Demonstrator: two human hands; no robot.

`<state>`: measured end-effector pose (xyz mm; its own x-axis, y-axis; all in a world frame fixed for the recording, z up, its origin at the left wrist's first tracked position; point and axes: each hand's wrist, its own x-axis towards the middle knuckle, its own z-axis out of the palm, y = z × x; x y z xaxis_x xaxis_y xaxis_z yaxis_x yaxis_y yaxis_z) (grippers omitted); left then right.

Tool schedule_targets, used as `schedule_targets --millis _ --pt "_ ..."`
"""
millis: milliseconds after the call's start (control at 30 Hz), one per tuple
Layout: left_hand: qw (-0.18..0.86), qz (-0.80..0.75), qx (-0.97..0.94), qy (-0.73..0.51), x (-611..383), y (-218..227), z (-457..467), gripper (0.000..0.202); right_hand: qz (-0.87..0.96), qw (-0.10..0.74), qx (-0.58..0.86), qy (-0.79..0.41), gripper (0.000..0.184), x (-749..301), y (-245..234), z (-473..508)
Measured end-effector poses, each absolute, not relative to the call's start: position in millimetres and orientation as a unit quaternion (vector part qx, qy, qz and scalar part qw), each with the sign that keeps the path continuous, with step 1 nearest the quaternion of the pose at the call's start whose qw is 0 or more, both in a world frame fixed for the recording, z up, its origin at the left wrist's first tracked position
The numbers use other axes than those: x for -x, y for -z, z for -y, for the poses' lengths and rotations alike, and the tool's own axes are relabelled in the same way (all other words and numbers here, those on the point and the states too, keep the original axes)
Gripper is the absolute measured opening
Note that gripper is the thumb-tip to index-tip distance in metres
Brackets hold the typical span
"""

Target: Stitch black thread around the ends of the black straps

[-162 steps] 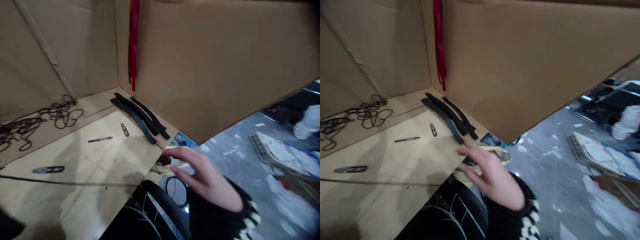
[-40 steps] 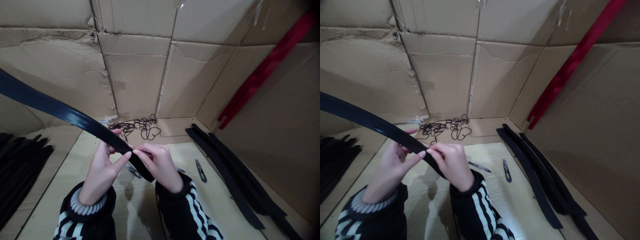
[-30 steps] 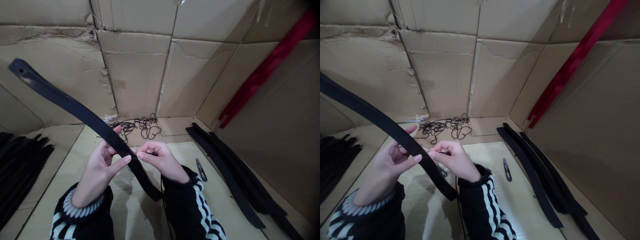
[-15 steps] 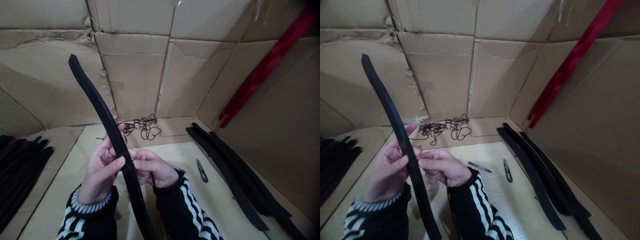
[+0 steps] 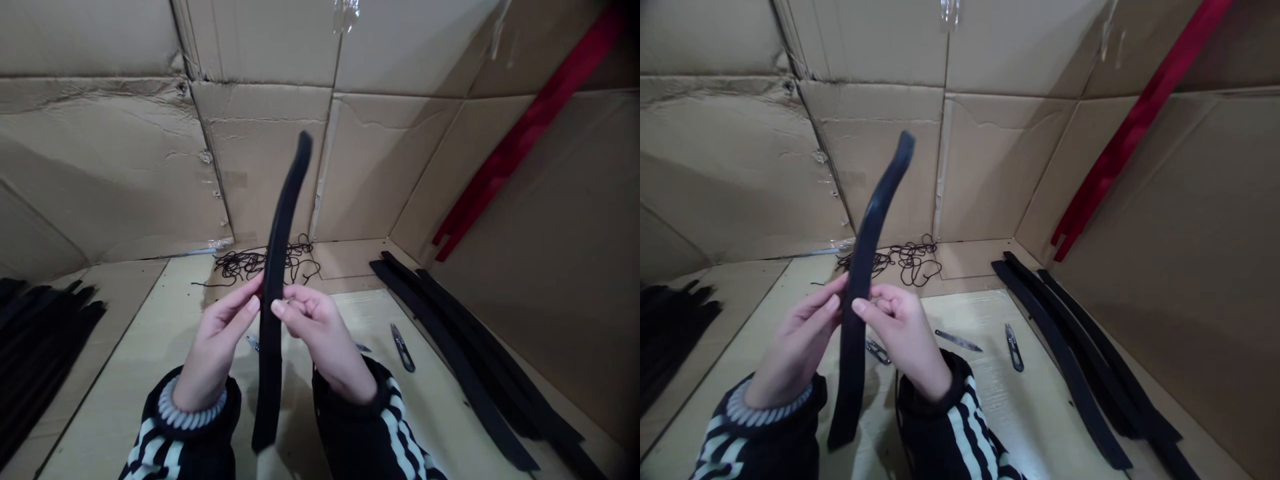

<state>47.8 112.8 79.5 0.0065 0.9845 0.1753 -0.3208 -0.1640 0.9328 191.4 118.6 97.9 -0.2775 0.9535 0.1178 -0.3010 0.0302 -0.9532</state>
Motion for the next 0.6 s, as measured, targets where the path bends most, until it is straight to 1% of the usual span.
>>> schedule_targets --millis 100,200,300,367,467,600 --pt "0.524 -0.408 -0.518 -0.539 -60 -80 -115 0.036 0.487 0.565 0.383 -0.545 0.017 -193 -100 -121" --pt "0.491 -0.439 -0.562 -0.501 -72 -82 -112 0.035 0.482 0.583 0.424 -0.499 0.016 -191 -100 -120" --pt "0.448 -0.455 -0.55 -0.538 -77 -81 -111 0.04 0.553 0.566 0.42 -0.444 0.018 -193 -101 -117" --pt "0.446 -0.474 -0.526 -0.548 -76 -79 -112 0.046 0.61 0.549 0.407 -0.401 0.02 -196 -102 -114" --pt "0.47 -0.492 -0.498 -0.537 -71 -81 -113 0.056 0.66 0.521 0.4 -0.364 0.021 -202 -104 -113" --pt "0.536 -0.49 -0.467 -0.504 -66 -86 -113 0.065 0.679 0.493 0.377 -0.391 0.018 -205 -100 -117"
